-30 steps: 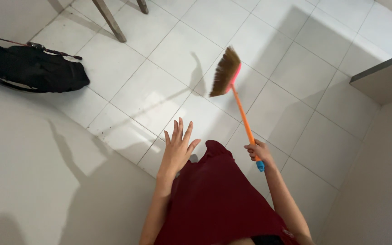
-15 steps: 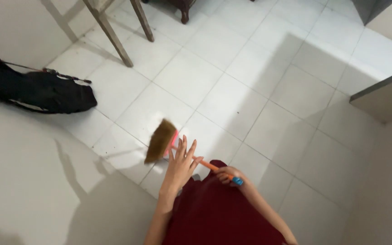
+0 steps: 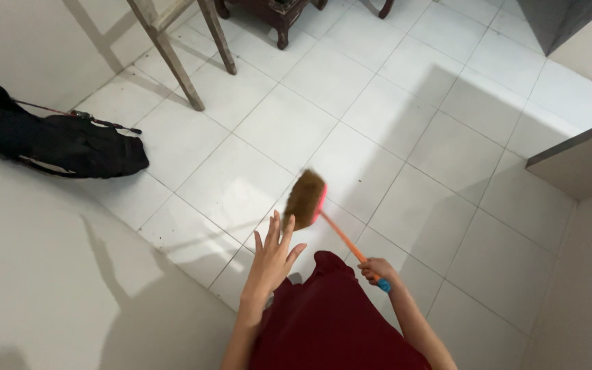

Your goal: Sweep the floor and organize items in a corner.

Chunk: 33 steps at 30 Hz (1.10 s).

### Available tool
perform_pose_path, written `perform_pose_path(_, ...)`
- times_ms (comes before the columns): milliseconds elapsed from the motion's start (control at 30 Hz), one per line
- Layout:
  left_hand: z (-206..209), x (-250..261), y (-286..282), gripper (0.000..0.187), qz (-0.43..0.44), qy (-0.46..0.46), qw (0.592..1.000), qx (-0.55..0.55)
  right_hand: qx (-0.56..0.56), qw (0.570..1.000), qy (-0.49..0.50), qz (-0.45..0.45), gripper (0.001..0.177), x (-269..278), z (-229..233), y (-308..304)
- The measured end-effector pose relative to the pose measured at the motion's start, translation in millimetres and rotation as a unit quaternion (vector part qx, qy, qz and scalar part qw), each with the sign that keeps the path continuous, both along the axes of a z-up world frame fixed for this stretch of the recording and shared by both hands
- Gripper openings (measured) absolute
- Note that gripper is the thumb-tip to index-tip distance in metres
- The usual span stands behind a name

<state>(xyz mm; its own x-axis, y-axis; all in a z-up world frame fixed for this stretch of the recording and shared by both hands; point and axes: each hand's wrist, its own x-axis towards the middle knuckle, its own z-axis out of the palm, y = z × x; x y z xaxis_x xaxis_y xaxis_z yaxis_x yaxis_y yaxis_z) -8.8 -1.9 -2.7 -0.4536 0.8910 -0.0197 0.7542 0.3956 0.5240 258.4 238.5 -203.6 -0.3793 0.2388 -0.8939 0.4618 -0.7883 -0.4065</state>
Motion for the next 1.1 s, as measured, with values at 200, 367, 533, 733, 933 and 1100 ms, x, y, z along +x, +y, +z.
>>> perform_pose_path(200, 5.7, -0.8, 0.0, 0.07, -0.001, 0.001, 1.0, -0.025, 0.332, 0.929, -0.108, 0.125, 0.038, -25.3, -26.2, -10.1)
perform_pose_path(367, -4.7, -3.7, -4.7, 0.07, -0.003, 0.018, 1.0, 0.002, 0.333, 0.933, -0.089, 0.102, 0.048, -45.8, 52.8, -17.8)
perform_pose_path(533, -2.5, -6.5, -2.9, 0.07, -0.004, 0.005, 1.0, -0.02, 0.206, 0.977, -0.005, 0.048, 0.037, -47.4, 94.0, -12.5)
perform_pose_path(733, -3.2, -5.3, -0.4, 0.068, -0.003, -0.02, 0.999, -0.05, 0.002, 0.994, 0.107, -0.013, 0.018, -52.6, 59.3, -20.9)
perform_pose_path(933, -1.3, -0.7, -3.8, 0.069, -0.008, 0.028, 1.0, -0.002, -0.065, 0.986, 0.119, 0.097, 0.012, -86.4, 42.4, -57.3)
perform_pose_path(1100, 10.1, -0.8, -1.3, 0.067, 0.0, -0.015, 0.999, -0.051, -0.071, 0.99, 0.093, 0.081, 0.013, -80.4, 12.8, -53.4)
